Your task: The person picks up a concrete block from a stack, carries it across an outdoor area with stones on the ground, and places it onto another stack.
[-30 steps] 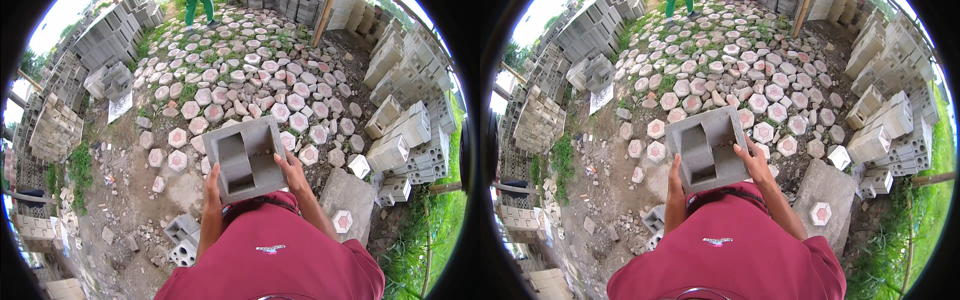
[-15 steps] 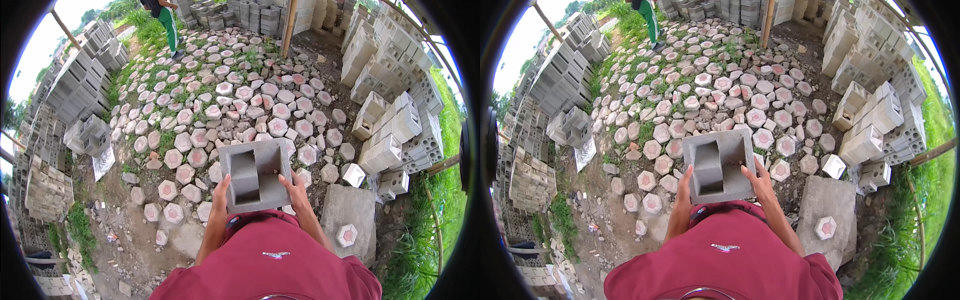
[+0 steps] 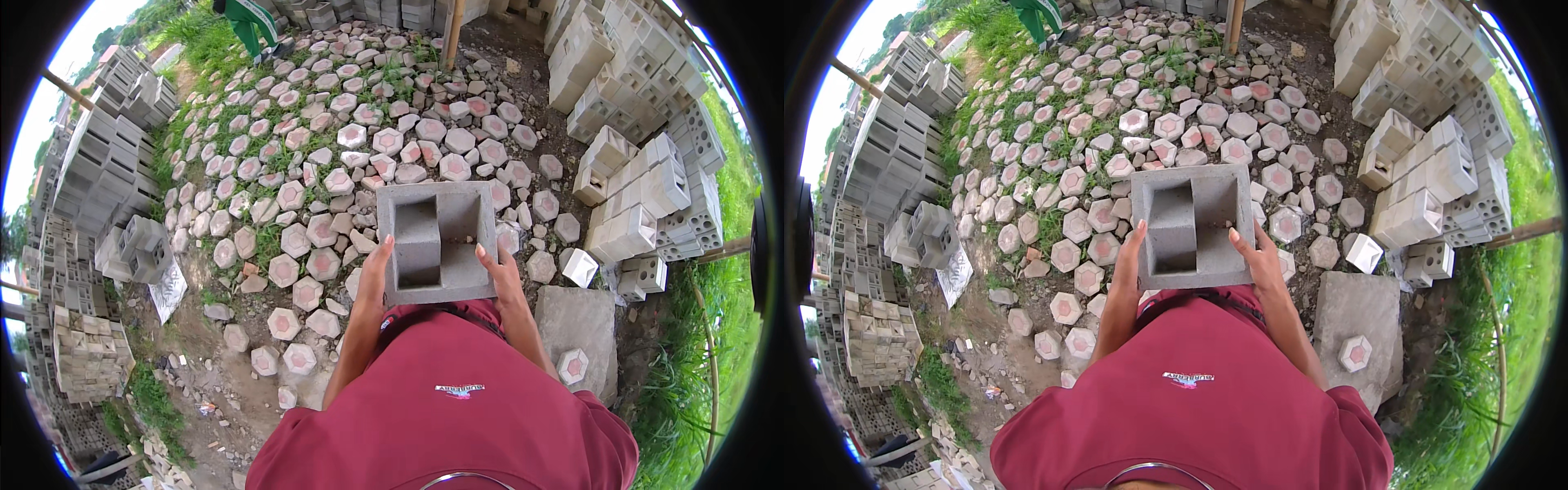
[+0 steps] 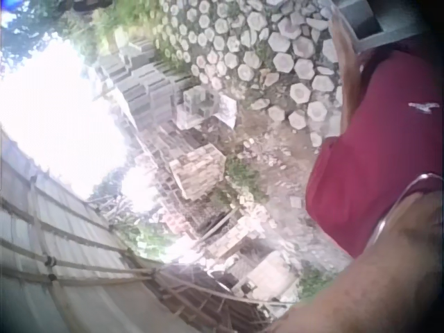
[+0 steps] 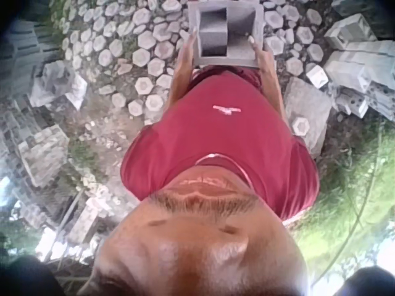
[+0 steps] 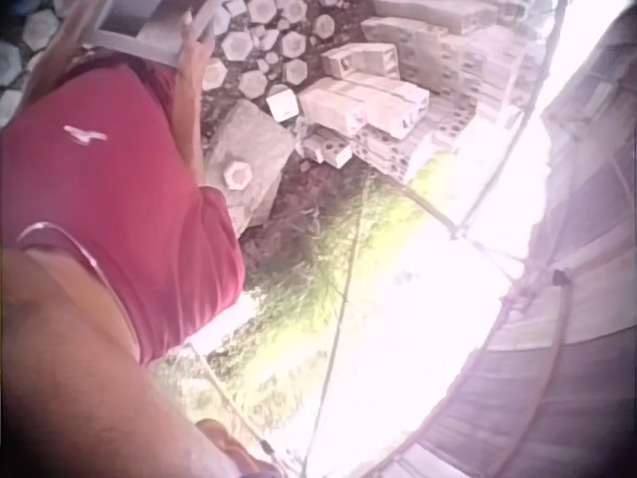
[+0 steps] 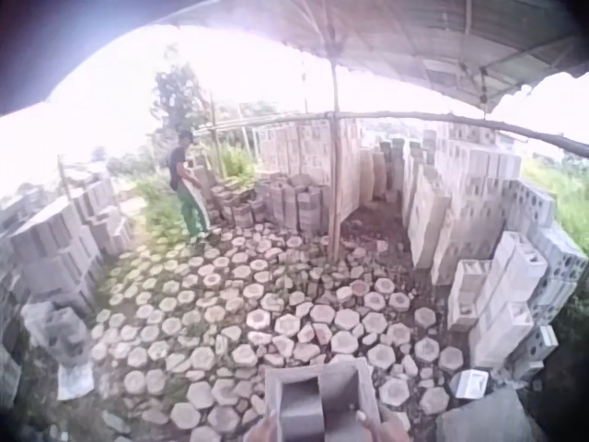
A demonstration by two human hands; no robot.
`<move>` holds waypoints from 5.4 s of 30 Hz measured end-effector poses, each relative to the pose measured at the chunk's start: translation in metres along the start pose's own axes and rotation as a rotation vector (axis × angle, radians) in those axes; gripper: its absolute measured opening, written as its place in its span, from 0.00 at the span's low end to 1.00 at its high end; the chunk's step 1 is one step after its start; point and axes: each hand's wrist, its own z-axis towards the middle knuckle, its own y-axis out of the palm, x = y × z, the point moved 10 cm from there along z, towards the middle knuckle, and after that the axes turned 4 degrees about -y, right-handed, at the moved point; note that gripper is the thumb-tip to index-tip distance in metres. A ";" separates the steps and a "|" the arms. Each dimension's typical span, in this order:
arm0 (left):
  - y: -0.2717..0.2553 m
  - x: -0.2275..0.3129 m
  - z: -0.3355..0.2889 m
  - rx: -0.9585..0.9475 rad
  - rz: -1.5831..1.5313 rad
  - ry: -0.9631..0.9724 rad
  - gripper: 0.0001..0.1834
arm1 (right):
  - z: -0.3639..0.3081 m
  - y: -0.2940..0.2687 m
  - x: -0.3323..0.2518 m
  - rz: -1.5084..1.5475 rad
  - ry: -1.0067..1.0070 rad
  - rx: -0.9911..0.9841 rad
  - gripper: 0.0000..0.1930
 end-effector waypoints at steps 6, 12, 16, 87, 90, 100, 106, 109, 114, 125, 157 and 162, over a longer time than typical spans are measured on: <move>0.002 0.059 0.035 0.101 0.088 0.132 0.32 | 0.068 0.027 -0.027 -0.032 -0.039 -0.075 0.43; 0.019 0.108 0.085 0.174 0.144 0.044 0.34 | 0.160 0.039 -0.042 -0.087 -0.098 -0.110 0.44; 0.024 0.129 0.151 0.159 0.109 0.021 0.35 | 0.217 0.063 -0.068 -0.009 -0.010 -0.147 0.44; 0.000 0.888 1.101 0.194 0.105 0.078 0.23 | 1.308 0.544 -0.358 -0.072 0.069 -0.295 0.46; -0.010 0.913 1.144 0.206 0.117 0.102 0.23 | 1.361 0.569 -0.368 -0.067 -0.006 -0.335 0.43; -0.037 1.021 1.316 0.140 0.098 0.012 0.21 | 1.531 0.659 -0.393 -0.025 -0.011 -0.290 0.38; -0.025 1.121 1.428 0.028 0.184 -0.017 0.20 | 1.631 0.709 -0.433 -0.016 -0.078 -0.203 0.35; -0.019 1.167 1.466 0.014 0.266 0.005 0.18 | 1.668 0.720 -0.444 -0.004 -0.106 -0.120 0.33; -0.017 1.180 1.519 -0.082 0.267 -0.119 0.17 | 1.698 0.732 -0.448 0.080 -0.084 0.010 0.32; -0.005 1.175 1.598 0.089 0.344 -0.284 0.19 | 1.774 0.707 -0.395 0.149 0.211 0.125 0.34; 0.177 1.022 1.966 0.063 0.729 -0.796 0.22 | 2.032 0.463 -0.277 0.325 0.515 0.592 0.39; 0.199 1.023 1.997 0.034 0.749 -0.878 0.20 | 2.046 0.464 -0.276 0.409 0.553 0.670 0.38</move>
